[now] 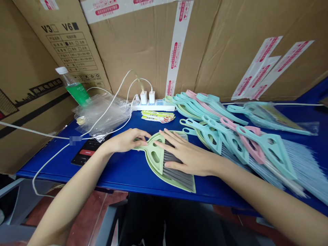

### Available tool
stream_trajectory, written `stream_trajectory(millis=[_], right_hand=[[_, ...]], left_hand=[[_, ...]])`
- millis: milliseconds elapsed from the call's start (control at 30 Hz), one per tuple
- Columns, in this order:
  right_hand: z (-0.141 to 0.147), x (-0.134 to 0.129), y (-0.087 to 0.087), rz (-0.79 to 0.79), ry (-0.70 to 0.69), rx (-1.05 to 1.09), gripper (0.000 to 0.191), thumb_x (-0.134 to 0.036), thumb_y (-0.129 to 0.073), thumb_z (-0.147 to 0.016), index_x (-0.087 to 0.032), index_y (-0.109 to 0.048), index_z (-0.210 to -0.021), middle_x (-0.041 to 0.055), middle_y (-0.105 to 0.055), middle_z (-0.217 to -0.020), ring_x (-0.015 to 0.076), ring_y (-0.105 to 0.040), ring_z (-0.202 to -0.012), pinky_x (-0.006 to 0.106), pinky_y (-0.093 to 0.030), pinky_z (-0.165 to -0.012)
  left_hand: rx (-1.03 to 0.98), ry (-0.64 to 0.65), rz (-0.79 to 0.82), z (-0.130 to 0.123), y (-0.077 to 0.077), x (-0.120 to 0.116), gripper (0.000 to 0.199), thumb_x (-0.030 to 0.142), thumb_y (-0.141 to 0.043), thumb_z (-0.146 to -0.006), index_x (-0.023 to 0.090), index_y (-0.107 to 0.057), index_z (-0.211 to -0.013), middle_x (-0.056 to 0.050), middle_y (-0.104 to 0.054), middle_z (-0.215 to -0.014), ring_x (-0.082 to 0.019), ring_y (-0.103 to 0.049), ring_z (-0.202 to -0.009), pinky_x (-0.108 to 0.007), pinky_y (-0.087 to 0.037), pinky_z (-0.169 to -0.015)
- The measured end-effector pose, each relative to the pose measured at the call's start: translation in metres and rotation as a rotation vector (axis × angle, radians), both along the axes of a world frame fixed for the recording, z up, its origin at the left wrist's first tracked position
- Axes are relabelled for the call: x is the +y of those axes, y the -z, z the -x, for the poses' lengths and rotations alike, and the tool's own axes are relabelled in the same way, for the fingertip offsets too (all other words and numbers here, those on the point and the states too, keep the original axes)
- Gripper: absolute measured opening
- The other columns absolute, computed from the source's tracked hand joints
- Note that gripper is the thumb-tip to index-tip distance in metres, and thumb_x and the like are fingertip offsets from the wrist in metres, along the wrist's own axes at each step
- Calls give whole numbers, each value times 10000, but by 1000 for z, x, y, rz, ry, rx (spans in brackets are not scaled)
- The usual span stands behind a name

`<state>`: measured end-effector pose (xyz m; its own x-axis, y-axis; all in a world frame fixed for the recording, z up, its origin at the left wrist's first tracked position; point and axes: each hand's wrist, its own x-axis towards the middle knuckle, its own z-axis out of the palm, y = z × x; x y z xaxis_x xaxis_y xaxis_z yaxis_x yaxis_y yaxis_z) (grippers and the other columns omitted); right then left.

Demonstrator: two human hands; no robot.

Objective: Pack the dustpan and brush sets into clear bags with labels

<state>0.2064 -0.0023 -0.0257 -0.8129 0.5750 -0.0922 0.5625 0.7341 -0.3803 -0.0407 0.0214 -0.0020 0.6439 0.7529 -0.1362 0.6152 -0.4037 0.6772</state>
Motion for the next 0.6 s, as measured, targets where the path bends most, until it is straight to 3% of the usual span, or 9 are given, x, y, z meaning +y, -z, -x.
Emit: stream_trajectory(millis=[200, 467, 600], right_hand=[[-6, 2, 1, -17, 23, -17, 767, -584, -366, -949, -145, -154, -1541, 155, 0, -1609, 304, 52, -1455, 530, -142, -1175], [-9, 12, 3, -336, 6, 27, 570, -466, -418, -965, -98, -495, -1393, 164, -486, -1453, 306, -419, -1350, 504, -339, -1107], [-6, 11, -4, -442, 87, 47, 384, -351, -395, -984, -140, -648, -1181, 136, -667, -1166, 275, -596, -1091, 460, -463, -956]], left_hand=[[146, -29, -53, 11, -9, -4, 286, 329, -493, -864, 155, -611, -1058, 4, -653, -746, -120, -546, -648, -205, -397, -617], [249, -59, -154, 5, -15, -10, 216, 287, -504, -860, 186, -629, -1005, -5, -677, -834, -141, -602, -749, -229, -426, -692], [199, -136, -413, 0, -13, -5, 132, 272, -599, -802, 181, -637, -889, -23, -654, -862, -157, -590, -793, -258, -444, -732]])
